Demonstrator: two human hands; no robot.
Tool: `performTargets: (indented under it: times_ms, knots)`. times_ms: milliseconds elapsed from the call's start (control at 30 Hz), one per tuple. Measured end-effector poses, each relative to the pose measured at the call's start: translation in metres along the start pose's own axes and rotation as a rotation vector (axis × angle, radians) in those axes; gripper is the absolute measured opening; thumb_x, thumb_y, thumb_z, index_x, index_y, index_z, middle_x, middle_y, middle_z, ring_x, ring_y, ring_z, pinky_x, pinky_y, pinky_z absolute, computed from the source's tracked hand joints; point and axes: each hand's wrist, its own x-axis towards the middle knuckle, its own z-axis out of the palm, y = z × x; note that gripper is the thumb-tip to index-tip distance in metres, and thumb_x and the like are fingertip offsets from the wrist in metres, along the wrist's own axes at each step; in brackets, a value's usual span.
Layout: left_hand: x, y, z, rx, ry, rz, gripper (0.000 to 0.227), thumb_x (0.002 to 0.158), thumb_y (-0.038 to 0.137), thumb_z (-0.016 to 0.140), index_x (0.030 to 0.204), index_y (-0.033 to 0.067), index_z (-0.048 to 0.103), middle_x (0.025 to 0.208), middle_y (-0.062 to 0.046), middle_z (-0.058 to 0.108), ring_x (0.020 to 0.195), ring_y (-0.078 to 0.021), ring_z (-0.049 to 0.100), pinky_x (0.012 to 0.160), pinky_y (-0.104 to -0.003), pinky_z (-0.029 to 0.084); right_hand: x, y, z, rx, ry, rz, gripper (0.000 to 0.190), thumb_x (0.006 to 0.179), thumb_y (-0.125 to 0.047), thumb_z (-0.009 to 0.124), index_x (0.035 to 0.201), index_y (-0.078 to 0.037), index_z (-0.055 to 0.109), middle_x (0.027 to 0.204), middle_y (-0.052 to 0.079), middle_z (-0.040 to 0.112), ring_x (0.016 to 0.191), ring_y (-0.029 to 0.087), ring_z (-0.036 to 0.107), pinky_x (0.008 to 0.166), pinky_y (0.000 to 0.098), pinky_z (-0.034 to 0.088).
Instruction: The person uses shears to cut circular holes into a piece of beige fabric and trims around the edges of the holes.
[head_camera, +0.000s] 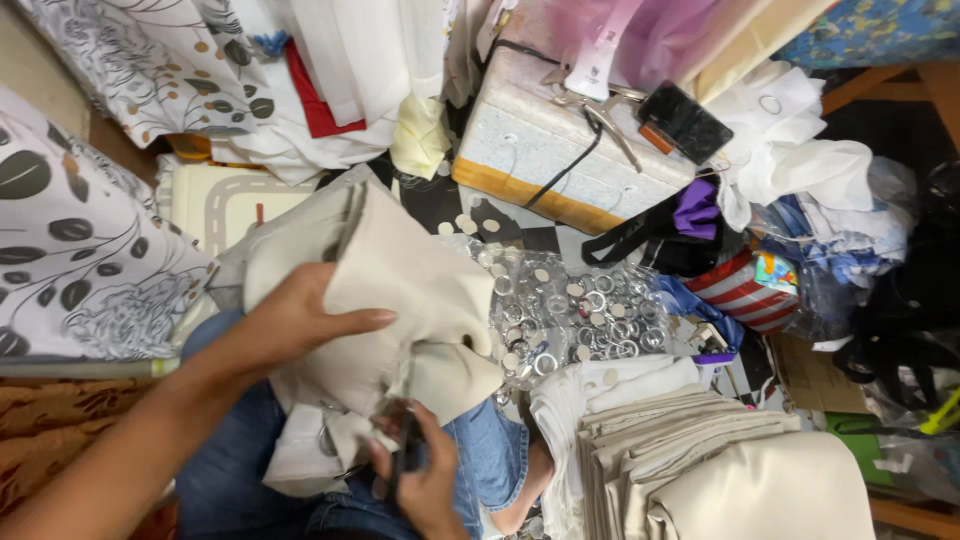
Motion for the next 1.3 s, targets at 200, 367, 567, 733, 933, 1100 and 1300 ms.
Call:
performTargets:
  times_ms: [200,367,567,733,933,1100,1300]
  knots:
    - [0.019,-0.084,0.053,0.304,0.216,0.439,0.057,0.085,0.042,0.088,0.068,0.0162,0.040,0.066,0.007,0.035,0.062,-0.0090,0.035,0.056,-0.036,0.027,-0.006,-0.081,-0.078,0.356,-0.437,0.554,0.057,0.092,-0.026,0.079,0.134,0.009,0.062,0.075,0.012,0.065,0.060,0.020,0.068,0.059,0.0272,0.052]
    - [0.003,-0.080,0.080,0.218,0.181,0.502,0.031,0.093,0.025,0.078,0.088,0.0074,0.053,0.083,-0.002,0.056,0.079,-0.0131,0.052,0.068,-0.033,0.038,-0.018,-0.072,-0.107,0.515,-0.573,0.526,0.074,0.095,-0.044,0.078,0.136,0.014,0.058,0.071,0.023,0.068,0.058,0.023,0.061,0.052,0.0274,0.044]
    - [-0.011,-0.072,0.078,0.157,0.138,0.411,0.031,0.097,0.031,0.068,0.111,0.0034,0.072,0.100,-0.004,0.072,0.090,-0.0145,0.068,0.075,-0.031,0.049,-0.005,-0.115,-0.111,0.494,-0.558,0.661,0.066,0.097,-0.043,0.066,0.132,0.013,0.061,0.067,0.019,0.065,0.056,0.025,0.062,0.055,0.0325,0.049]
    - [-0.011,-0.075,0.076,0.131,0.092,0.442,0.037,0.097,0.028,0.067,0.121,-0.0001,0.069,0.129,-0.010,0.070,0.118,-0.0238,0.068,0.095,-0.035,0.051,-0.012,-0.119,-0.118,0.400,-0.541,0.678,0.064,0.098,-0.042,0.064,0.124,0.016,0.068,0.063,0.019,0.065,0.057,0.027,0.064,0.055,0.0325,0.048]
    - [-0.013,-0.072,0.073,0.049,0.065,0.464,0.040,0.099,0.026,0.065,0.130,0.0011,0.065,0.132,-0.012,0.071,0.124,-0.0250,0.068,0.101,-0.036,0.052,-0.012,-0.128,-0.119,0.371,-0.442,0.867,0.064,0.090,-0.040,0.068,0.122,0.015,0.073,0.061,0.019,0.065,0.054,0.023,0.061,0.053,0.0307,0.043]
    - [-0.012,-0.074,0.073,0.162,0.080,0.528,0.031,0.099,0.023,0.063,0.121,0.0023,0.070,0.129,-0.012,0.071,0.121,-0.0305,0.068,0.096,-0.039,0.051,-0.004,-0.129,-0.118,0.245,-0.487,0.971,0.059,0.090,-0.039,0.066,0.121,0.010,0.077,0.062,0.017,0.068,0.056,0.024,0.064,0.058,0.0307,0.046]
    - [-0.004,-0.091,0.075,0.351,0.119,0.624,0.028,0.100,0.027,0.064,0.117,0.0052,0.070,0.125,-0.010,0.072,0.122,-0.0314,0.061,0.102,-0.043,0.042,-0.002,-0.135,-0.115,0.171,-0.432,0.985,0.046,0.093,-0.029,0.067,0.111,0.011,0.080,0.053,0.015,0.063,0.047,0.021,0.059,0.053,0.0296,0.046]
